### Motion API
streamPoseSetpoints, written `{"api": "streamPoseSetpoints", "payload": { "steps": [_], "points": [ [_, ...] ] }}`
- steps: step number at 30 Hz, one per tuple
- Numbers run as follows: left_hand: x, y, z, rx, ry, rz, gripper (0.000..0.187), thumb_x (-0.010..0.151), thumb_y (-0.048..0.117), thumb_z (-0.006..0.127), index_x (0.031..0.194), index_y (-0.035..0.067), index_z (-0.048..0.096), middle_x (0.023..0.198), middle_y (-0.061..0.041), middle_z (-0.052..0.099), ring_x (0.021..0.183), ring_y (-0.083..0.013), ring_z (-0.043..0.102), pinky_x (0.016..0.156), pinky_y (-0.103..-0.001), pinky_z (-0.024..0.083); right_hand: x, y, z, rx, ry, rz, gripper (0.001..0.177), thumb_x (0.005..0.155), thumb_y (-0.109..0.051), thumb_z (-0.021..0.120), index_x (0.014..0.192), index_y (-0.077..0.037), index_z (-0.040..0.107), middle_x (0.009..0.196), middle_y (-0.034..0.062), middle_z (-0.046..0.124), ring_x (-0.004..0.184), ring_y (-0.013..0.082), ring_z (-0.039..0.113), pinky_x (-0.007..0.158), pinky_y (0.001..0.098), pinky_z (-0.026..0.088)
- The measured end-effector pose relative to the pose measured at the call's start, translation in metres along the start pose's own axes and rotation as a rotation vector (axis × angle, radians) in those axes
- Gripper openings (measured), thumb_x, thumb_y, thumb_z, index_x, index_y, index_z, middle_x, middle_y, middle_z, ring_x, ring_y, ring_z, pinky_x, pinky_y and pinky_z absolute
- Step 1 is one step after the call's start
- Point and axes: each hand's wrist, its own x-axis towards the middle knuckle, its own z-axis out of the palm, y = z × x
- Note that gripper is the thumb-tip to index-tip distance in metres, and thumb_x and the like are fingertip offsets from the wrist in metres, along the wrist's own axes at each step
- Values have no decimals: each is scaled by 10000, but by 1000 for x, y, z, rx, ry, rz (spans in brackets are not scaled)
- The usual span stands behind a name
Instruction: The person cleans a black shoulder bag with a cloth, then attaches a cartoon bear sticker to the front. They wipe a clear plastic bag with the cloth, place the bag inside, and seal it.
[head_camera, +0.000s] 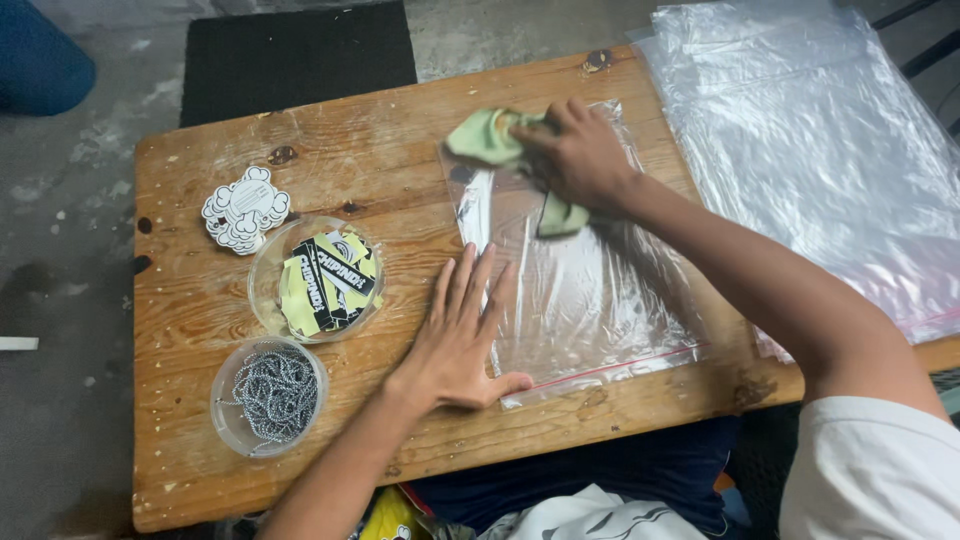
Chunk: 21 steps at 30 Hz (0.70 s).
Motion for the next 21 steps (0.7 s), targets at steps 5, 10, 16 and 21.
{"api": "streamPoseSetpoints", "payload": {
  "steps": [5,10,16,21],
  "points": [
    [0,1,-2,22,-33,-28,1332,663,902,546,1581,11,176,1609,-350,132,1508,-533,89,1217,-627,81,-13,79,29,-267,-157,330,494,928,-398,623,1402,-262,623,1109,159,585,979,379,626,717,469,512],
    [2,1,-12,-10,-65,-59,1275,682,902,535,1557,18,258,1612,-327,167,1512,-509,120,1220,-620,91,-35,30,3,-257,-375,551,672,889,-434,638,1467,-101,553,1223,239,556,1029,427,624,724,493,555],
    [1,-4,-6,-60,-101,-108,979,849,823,333,1445,53,433,1570,-279,273,1513,-453,187,1214,-626,126,-26,-97,-26,178,-259,-116,767,842,-349,669,1516,-75,428,1159,276,541,1018,462,616,828,553,553],
    [2,-5,-13,-15,-26,-54,987,811,709,558,1527,71,327,1565,-295,235,1493,-480,193,1196,-640,149,5,-45,19,86,34,-113,484,876,-329,616,1337,-182,641,1070,188,550,962,370,587,804,479,505]
  ]
}}
